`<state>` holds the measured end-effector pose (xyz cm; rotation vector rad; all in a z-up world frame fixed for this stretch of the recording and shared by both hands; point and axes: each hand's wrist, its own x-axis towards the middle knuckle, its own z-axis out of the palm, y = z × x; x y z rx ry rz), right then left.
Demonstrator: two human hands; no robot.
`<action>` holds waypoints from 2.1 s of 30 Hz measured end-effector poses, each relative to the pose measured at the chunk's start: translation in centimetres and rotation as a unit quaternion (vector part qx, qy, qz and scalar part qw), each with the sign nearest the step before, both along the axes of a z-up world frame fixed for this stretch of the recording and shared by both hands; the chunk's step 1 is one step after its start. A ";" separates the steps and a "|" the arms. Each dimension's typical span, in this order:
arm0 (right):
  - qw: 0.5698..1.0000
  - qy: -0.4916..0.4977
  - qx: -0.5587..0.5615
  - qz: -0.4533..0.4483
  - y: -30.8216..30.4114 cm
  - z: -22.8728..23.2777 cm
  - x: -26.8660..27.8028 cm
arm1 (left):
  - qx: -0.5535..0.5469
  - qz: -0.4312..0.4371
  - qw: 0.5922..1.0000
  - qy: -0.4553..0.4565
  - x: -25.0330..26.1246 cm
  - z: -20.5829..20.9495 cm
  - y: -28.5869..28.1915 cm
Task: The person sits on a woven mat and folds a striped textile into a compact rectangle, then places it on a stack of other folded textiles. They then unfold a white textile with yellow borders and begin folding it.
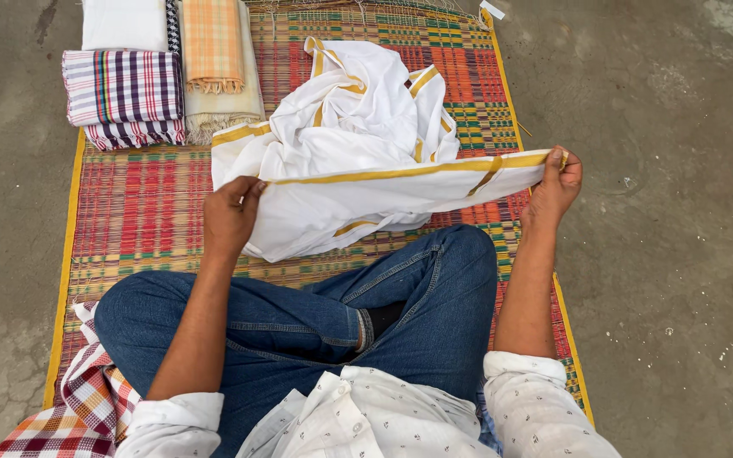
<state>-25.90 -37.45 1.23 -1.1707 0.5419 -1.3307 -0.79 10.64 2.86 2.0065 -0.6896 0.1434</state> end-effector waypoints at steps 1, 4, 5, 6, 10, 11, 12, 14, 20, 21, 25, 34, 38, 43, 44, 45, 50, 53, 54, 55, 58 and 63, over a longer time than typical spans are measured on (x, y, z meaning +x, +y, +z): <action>1.000 0.006 -0.017 -0.001 0.5 0.5 0.7 | -0.024 -0.003 0.999 -0.030 0.7 0.8 0.5; 0.999 0.013 -0.044 0.014 2.2 3.3 2.5 | -0.144 -0.048 0.988 -0.001 3.5 2.5 1.9; 0.999 0.012 -0.038 0.030 2.8 4.5 2.2 | -0.214 -0.086 0.969 0.092 4.5 2.9 2.5; 0.998 0.011 -0.032 0.046 3.3 5.6 1.8 | -0.281 -0.124 0.934 0.182 5.6 3.2 3.1; 0.966 -0.075 0.030 0.247 3.2 8.2 1.5 | -0.417 -0.221 0.766 0.437 8.6 2.7 5.2; 0.970 -0.070 0.052 0.229 2.7 7.7 2.9 | -0.400 -0.205 0.770 0.453 9.0 1.9 4.8; 0.973 -0.064 0.074 0.209 1.8 7.2 4.2 | -0.383 -0.189 0.772 0.471 9.6 1.1 4.5; 0.986 0.032 0.076 0.144 0.4 4.4 8.7 | -0.314 -0.063 0.801 0.506 10.8 -1.1 2.4; 0.988 0.100 0.088 0.079 -0.3 -7.2 13.5 | -0.228 0.004 0.893 0.387 15.3 -6.5 0.6; 0.985 0.121 0.097 0.074 -0.8 -8.4 13.9 | -0.234 -0.004 0.902 0.363 15.7 -7.2 0.7; 0.979 0.170 0.071 0.083 -3.5 -11.0 15.5 | -0.104 0.043 0.948 0.298 16.2 -7.9 0.8; 0.968 0.188 0.147 0.072 -4.7 -14.7 16.3 | -0.049 0.077 0.951 0.295 15.8 -6.3 0.4; 0.990 0.135 -0.026 -0.008 -1.7 -10.9 17.0 | -0.122 0.039 0.953 0.276 14.7 -6.0 -1.1; 0.966 0.182 -0.091 0.159 9.9 -4.4 19.8 | -0.210 -0.089 0.942 0.245 9.8 -5.9 -7.4; 0.930 0.210 -0.112 0.280 12.8 -3.8 19.7 | -0.177 -0.102 0.943 0.262 8.5 -5.8 -8.3; 0.897 0.185 -0.132 0.379 15.7 -3.5 20.4 | -0.143 -0.114 0.943 0.278 7.5 -5.8 -9.0; 0.785 0.385 -0.093 0.476 21.5 -3.6 21.1 | -0.156 -0.217 0.913 0.310 6.4 -4.7 -9.0; 0.811 0.332 -0.113 0.468 19.9 -4.5 21.6 | -0.094 -0.199 0.915 0.337 7.3 -3.8 -8.7; 0.817 0.322 -0.086 0.471 19.1 -4.9 21.6 | -0.061 -0.190 0.917 0.346 7.7 -3.6 -8.6; 0.822 0.311 -0.059 0.473 18.2 -5.3 21.7 | -0.068 -0.195 0.902 0.378 7.9 -3.4 -8.5; 0.852 0.266 -0.002 0.451 15.0 -5.8 21.4 | -0.083 -0.214 0.863 0.450 8.7 -3.1 -7.7; 0.893 0.209 0.039 0.396 11.3 -4.1 19.5 | -0.105 -0.245 0.822 0.503 9.7 -2.1 -6.0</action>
